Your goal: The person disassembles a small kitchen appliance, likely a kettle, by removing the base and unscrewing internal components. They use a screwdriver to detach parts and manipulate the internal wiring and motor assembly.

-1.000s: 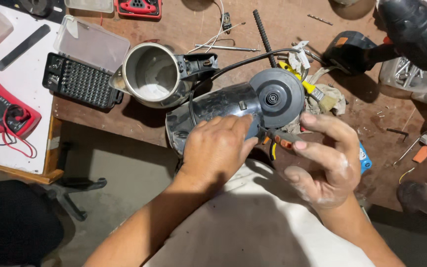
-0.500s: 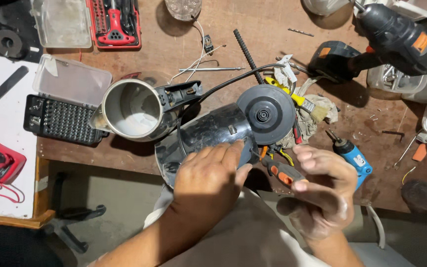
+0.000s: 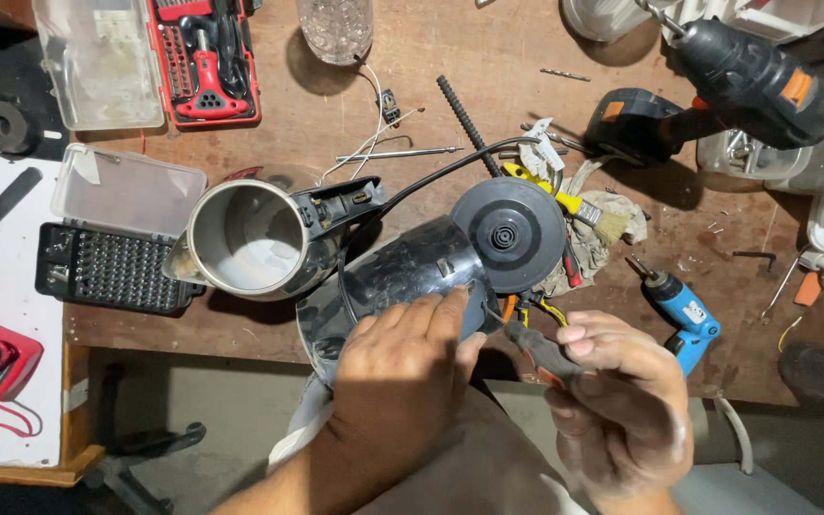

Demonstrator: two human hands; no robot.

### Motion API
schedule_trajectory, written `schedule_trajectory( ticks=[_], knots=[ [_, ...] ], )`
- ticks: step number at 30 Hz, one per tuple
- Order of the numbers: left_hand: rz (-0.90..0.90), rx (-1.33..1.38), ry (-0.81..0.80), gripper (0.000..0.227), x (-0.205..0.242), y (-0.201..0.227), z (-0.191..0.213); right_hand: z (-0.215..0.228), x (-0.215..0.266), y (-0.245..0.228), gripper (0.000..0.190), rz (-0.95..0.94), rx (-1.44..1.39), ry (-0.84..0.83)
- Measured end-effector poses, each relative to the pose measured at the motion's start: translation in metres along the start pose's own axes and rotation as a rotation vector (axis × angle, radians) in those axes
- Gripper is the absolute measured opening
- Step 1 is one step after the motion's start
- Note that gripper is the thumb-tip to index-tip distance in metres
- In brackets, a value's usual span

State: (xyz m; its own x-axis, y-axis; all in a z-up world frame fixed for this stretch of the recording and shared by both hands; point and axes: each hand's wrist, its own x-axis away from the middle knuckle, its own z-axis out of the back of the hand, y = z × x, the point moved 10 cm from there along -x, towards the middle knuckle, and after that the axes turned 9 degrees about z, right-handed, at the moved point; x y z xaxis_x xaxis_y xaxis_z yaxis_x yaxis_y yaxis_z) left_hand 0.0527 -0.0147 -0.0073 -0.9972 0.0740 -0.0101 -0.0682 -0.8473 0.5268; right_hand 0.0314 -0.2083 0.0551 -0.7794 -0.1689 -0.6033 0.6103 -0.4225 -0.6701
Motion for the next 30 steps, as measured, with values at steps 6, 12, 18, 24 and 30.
schedule_trajectory(
  ticks=[6, 12, 18, 24, 30],
  knots=[
    [-0.045, -0.015, 0.049, 0.047, -0.001, 0.004, 0.012, -0.005, -0.006, 0.0, 0.051, -0.006, 0.075, 0.024],
    [-0.027, -0.002, 0.01, 0.045, -0.004, 0.001, 0.008, -0.003, -0.01, -0.009, 0.023, -0.117, 0.045, 0.078],
    [-0.003, 0.002, -0.051, 0.044, -0.006, 0.001, 0.002, -0.003, -0.003, 0.005, 0.038, 0.059, 0.065, 0.017],
    [-0.02, -0.016, -0.051, 0.042, -0.008, 0.003, 0.004, -0.003, -0.006, -0.001, 0.009, -0.227, 0.015, 0.071],
    [0.001, -0.027, -0.091, 0.048, -0.007, 0.001, -0.001, 0.0, -0.005, 0.006, 0.033, 0.023, 0.065, -0.046]
  ],
)
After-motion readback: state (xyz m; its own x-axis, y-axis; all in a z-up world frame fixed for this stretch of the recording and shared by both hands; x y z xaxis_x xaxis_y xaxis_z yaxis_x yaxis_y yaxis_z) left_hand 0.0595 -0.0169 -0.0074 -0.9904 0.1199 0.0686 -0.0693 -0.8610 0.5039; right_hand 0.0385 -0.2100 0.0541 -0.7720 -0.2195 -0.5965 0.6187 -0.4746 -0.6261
